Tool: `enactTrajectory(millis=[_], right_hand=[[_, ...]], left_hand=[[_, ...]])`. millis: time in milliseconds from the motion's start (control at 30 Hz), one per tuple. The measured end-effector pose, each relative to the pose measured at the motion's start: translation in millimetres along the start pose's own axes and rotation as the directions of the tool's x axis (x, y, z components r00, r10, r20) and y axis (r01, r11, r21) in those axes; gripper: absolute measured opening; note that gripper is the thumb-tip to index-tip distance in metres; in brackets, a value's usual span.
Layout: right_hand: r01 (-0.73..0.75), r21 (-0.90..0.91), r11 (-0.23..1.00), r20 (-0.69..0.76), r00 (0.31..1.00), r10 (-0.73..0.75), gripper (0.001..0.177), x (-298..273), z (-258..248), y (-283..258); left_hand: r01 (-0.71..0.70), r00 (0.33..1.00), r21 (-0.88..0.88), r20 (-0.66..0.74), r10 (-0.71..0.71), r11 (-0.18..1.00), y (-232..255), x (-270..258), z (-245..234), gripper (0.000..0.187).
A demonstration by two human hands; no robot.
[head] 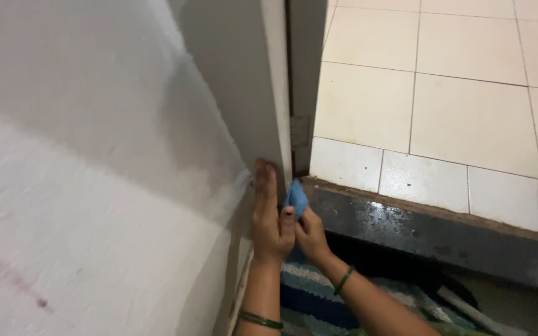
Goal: The person wrings out a blue cloth in a yellow bucket and wipes the vertical metal door frame and adjacent wall in a bathroom. The person cleans the frame from top to bottom and then wipes the wall surface.
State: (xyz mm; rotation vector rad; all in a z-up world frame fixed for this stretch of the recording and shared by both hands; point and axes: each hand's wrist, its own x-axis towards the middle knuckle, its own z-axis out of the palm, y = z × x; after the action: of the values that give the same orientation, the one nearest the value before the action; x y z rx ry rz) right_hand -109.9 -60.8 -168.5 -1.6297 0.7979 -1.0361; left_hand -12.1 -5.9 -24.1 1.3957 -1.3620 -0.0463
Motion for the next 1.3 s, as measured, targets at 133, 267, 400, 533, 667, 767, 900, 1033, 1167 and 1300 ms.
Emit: enactTrajectory(millis=[133,267,400,533,667,767,900,1033,1167,1300], right_hand=[[-0.167,0.214,0.963,-0.156,0.967,0.202,0.03,-6.8,-25.9,47.2],[-0.418,0.565,0.711,-0.05,0.843,0.535,0.027,11.4,-28.3,57.4],[-0.43,0.347,0.833,-0.116,0.862,0.493,0.027,30.3,-22.2,48.5],[-0.4,0.059,0.914,-0.085,0.911,0.404,0.026,37.8,-23.6,46.5],[-0.264,-0.173,0.949,-0.116,0.962,0.247,0.022,63.4,-29.7,49.5],[-0.429,-0.211,0.878,-0.18,0.9,0.397,0.021,68.1,-26.1,55.2],[-0.368,-0.198,0.909,-0.233,0.918,0.321,0.022,53.9,-12.1,55.9],[-0.458,-0.16,0.875,-0.195,0.883,0.426,0.025,45.4,-8.5,56.9],[-0.502,-0.222,0.836,-0.245,0.859,0.45,0.028,43.4,-5.7,57.4],[-0.464,-0.153,0.873,-0.148,0.884,0.444,0.027,40.0,-16.5,49.8]], left_hand=[[0.114,0.991,-0.137,-0.049,-0.122,0.984,-4.5,-20.2,28.0,0.079],[0.239,0.957,-0.389,-0.062,-0.284,0.89,-6.8,-34.0,46.7,0.087],[0.287,0.953,-0.343,0.009,-0.303,0.894,-15.7,-40.2,63.5,0.096],[0.406,0.914,-0.276,0.101,-0.393,0.871,-29.0,-47.4,68.5,0.096],[0.277,0.961,-0.173,0.079,-0.267,0.945,-34.1,-41.8,58.3,0.09],[0.243,0.969,-0.099,0.073,-0.237,0.965,-34.4,-38.1,47.9,0.082],[0.207,0.978,-0.083,0.054,-0.203,0.975,-30.2,-32.4,39.4,0.077],[0.194,0.981,-0.083,0.031,-0.192,0.978,-28.1,-32.5,41.7,0.077],[0.217,0.975,-0.124,0.084,-0.207,0.968,-32.0,-35.3,27.1,0.077],[0.234,0.969,-0.077,0.1,-0.226,0.969,-26.8,-33.5,15.3,0.077]])
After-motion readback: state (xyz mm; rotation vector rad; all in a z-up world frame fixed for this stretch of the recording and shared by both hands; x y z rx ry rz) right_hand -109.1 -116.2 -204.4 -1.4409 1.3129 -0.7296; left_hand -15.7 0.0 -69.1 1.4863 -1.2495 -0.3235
